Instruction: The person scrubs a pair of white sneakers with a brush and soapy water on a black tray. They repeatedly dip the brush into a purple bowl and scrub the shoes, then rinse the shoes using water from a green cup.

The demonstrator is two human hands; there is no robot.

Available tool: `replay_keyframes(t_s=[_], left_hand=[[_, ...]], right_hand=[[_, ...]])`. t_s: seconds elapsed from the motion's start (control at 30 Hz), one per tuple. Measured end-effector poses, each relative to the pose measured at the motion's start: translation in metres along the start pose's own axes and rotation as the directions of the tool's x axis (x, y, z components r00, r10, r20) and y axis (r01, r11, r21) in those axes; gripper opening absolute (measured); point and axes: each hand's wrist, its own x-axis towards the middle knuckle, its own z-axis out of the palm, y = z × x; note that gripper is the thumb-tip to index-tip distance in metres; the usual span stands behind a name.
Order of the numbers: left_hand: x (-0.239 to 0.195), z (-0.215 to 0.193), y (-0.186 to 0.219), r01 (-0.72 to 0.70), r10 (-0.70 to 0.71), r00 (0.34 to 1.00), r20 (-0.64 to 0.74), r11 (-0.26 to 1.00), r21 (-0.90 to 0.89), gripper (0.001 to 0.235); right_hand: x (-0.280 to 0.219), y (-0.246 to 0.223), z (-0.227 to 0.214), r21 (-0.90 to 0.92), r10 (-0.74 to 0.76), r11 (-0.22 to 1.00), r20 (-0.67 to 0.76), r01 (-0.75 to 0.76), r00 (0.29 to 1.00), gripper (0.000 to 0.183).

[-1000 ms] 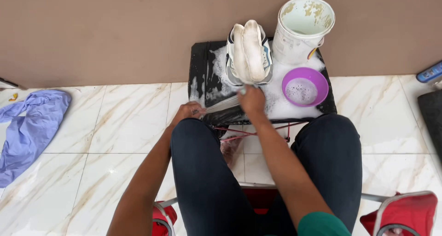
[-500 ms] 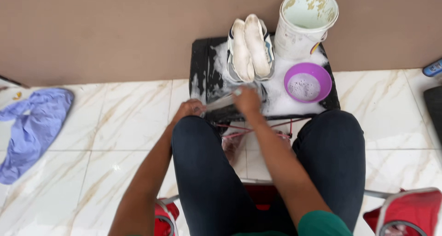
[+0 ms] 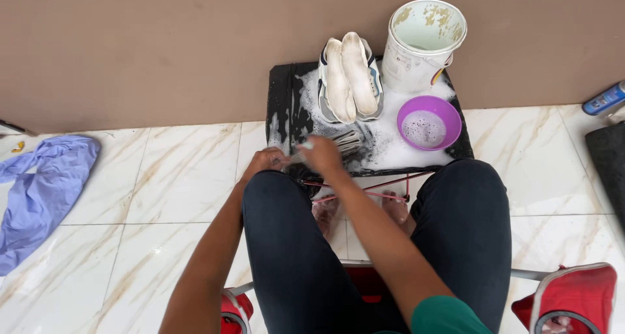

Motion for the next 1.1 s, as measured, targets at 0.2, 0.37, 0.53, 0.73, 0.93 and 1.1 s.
replay_keyframes(t_s=[0.2,0.37,0.53,0.73,0.93,1.1], left_hand=[[0.001,-0.003,0.011,0.012,-0.012,1.000,-0.014,1.000,0.004,0.005],[0.004,-0.002,0.009,0.025,-0.025,1.000,-0.010,1.000,0.008,0.005],[-0.002,-0.013,0.027,0.124,-0.124,0.992,-0.011,0.992,0.008,0.007],[-0.005,0.000,0.014,0.118,-0.116,0.993,0.036,0.992,-0.050,0.006],[0.011,-0.009,0.012,0.131,-0.131,0.991,0.000,0.991,-0.023,0.011],[0.009,0.009,-0.033,0.063,-0.062,0.998,-0.019,0.996,0.068,0.008]], right_hand=[[0.088,0.183,-0.061,-0.493,-0.015,0.857,-0.317,-0.151,0.948,0.040],[0.031,0.040,-0.008,-0.199,-0.010,0.980,-0.197,-0.030,0.980,0.048],[0.034,0.025,0.045,-0.187,-0.158,0.970,0.006,0.156,0.987,0.048],[0.072,0.158,-0.053,-0.424,0.061,0.888,-0.273,-0.177,0.960,0.039],[0.057,0.063,0.011,-0.316,-0.022,0.945,-0.316,-0.083,0.949,0.045],[0.055,0.042,0.076,-0.172,-0.140,0.977,-0.090,0.123,0.986,0.044]])
